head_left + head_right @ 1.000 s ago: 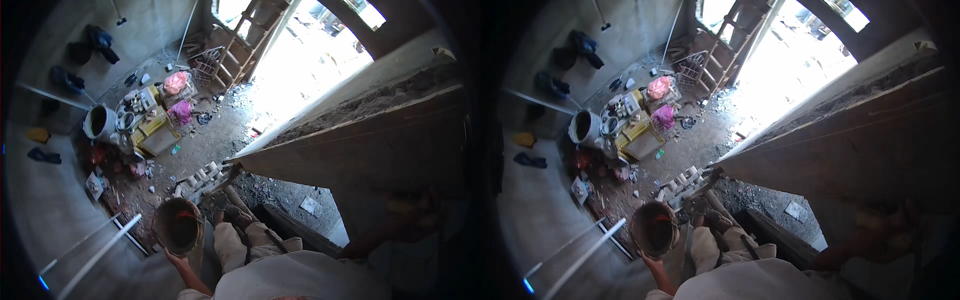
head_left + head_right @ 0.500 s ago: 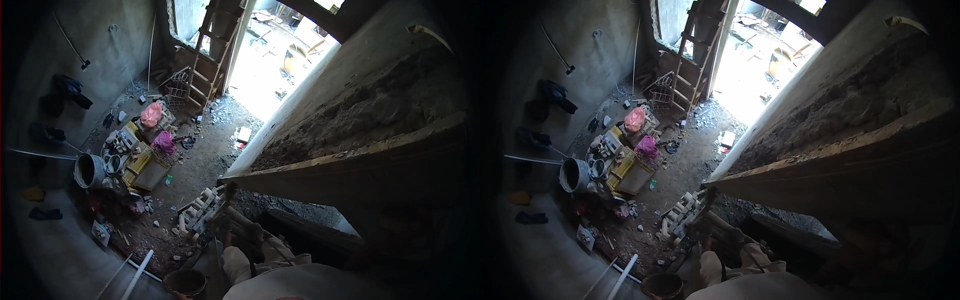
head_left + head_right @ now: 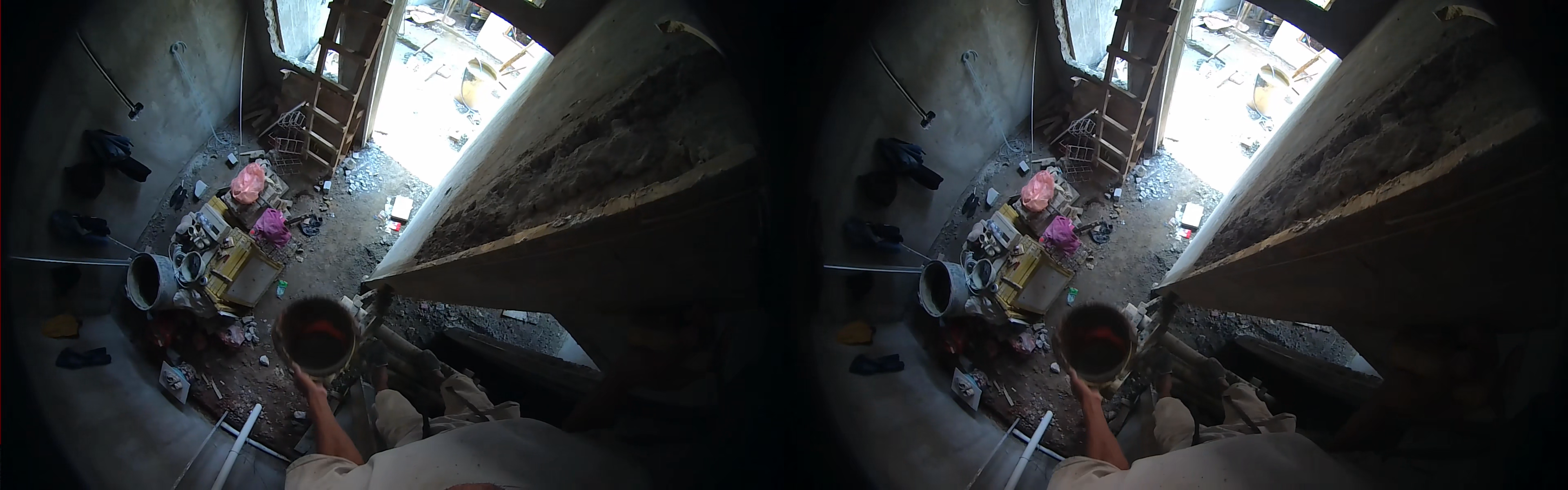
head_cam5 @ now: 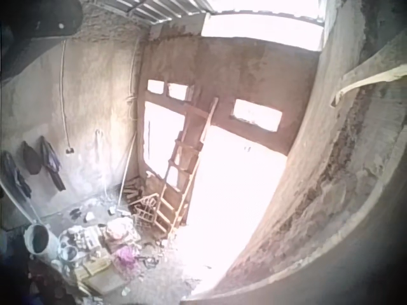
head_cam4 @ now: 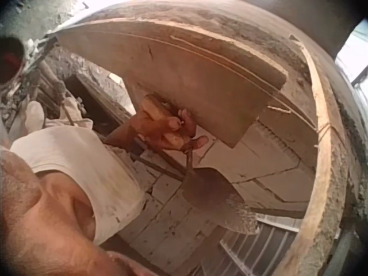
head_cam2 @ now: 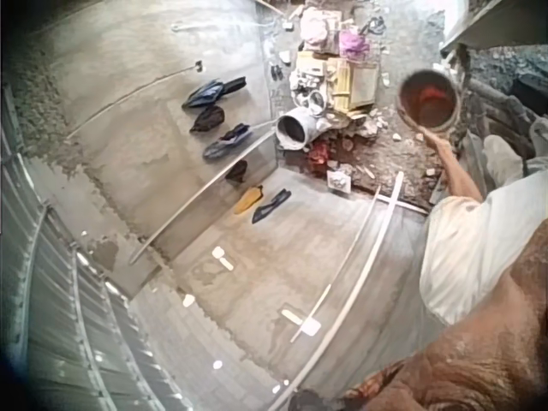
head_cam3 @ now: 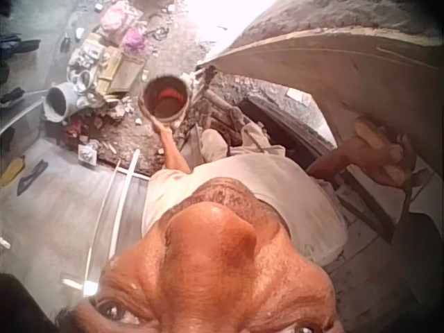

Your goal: The person scoops mortar from a bucket using a trowel, applies it onto the wall, and moves along the scaffolding while holding onto wooden planks.

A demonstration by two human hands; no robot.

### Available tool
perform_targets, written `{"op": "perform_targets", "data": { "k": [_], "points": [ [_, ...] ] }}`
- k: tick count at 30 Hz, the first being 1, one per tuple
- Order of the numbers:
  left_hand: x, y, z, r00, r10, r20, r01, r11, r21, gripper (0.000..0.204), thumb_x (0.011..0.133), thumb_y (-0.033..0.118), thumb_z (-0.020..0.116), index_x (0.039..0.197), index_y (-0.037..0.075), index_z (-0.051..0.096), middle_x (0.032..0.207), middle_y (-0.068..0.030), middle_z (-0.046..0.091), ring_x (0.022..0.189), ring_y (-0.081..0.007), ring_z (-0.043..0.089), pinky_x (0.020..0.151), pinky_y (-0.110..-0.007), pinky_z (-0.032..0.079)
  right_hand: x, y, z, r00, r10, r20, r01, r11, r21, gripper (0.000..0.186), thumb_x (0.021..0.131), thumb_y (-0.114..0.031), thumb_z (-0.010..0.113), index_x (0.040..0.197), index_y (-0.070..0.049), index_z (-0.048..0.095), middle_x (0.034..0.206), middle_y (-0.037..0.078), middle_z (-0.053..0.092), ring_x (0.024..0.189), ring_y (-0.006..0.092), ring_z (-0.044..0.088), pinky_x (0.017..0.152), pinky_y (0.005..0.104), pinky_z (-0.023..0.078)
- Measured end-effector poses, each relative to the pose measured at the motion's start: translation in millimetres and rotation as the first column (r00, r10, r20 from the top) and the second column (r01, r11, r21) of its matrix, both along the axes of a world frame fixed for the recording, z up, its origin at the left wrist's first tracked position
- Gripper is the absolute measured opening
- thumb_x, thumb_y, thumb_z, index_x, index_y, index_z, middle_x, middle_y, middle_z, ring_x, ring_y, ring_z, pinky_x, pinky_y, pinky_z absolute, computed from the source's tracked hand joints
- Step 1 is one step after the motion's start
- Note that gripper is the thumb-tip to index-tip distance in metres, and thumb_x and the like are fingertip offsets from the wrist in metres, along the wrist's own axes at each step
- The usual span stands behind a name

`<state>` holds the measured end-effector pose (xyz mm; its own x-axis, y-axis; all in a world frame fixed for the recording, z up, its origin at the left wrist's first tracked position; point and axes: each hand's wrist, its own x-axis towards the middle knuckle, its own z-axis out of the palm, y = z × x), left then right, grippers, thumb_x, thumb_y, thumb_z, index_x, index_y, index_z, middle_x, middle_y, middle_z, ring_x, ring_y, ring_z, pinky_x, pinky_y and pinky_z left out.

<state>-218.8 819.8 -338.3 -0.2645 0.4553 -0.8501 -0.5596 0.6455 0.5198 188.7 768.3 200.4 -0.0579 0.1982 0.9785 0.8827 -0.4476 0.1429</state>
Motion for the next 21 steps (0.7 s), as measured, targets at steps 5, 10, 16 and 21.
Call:
{"op": "perform_targets", "data": {
  "k": [5,10,16,21],
  "points": [
    [61.0,86.9,26.5,0.971,-0.105,0.216,0.022,0.935,0.354,0.058,0.09,0.043,0.051,0.133,0.005,0.041,0.132,-0.014,0.046,0.119,-0.0283,0.048,0.097,-0.044,0.041,7.3,-27.0,-15.6,0.956,-0.081,-0.281,0.074,0.997,-0.035,0.032,0.097,-0.021,0.038,0.106,0.004,0.054,0.09,0.013,0.062,0.077,0.02,0.062,0.063,0.0299,0.054],
    [71.2,101.4,41.8,0.979,-0.17,0.113,0.119,0.924,0.364,0.054,0.09,0.042,0.054,0.128,0.005,0.044,0.127,-0.013,0.048,0.116,-0.0272,0.049,0.096,-0.041,0.041,6.9,-12.4,-7.2,0.978,-0.208,-0.005,0.207,0.976,-0.072,0.033,0.096,-0.025,0.04,0.102,0.004,0.055,0.088,0.012,0.061,0.072,0.0197,0.061,0.059,0.0282,0.052],
    [-15.8,8.6,26.7,0.974,-0.202,-0.103,0.215,0.967,0.139,0.065,0.086,0.047,0.054,0.131,0.0,0.045,0.129,-0.0149,0.048,0.115,-0.0281,0.05,0.094,-0.042,0.042,-1.0,6.5,-7.9,0.987,0.112,-0.113,-0.101,0.99,0.094,0.041,0.092,-0.036,0.051,0.092,0.005,0.055,0.077,0.011,0.058,0.065,0.0202,0.054,0.063,0.0306,0.049],
    [-133.6,-111.1,-23.6,0.699,-0.498,-0.513,0.189,0.821,-0.539,0.067,0.09,0.05,0.045,0.134,0.0,0.041,0.133,-0.0199,0.046,0.116,-0.0341,0.051,0.094,-0.046,0.044,2.4,15.0,-6.7,0.987,0.16,-0.033,-0.154,0.977,0.146,0.046,0.092,-0.034,0.052,0.113,0.007,0.045,0.075,0.01,0.059,0.063,0.018,0.055,0.059,0.0288,0.049]
  ]
}}
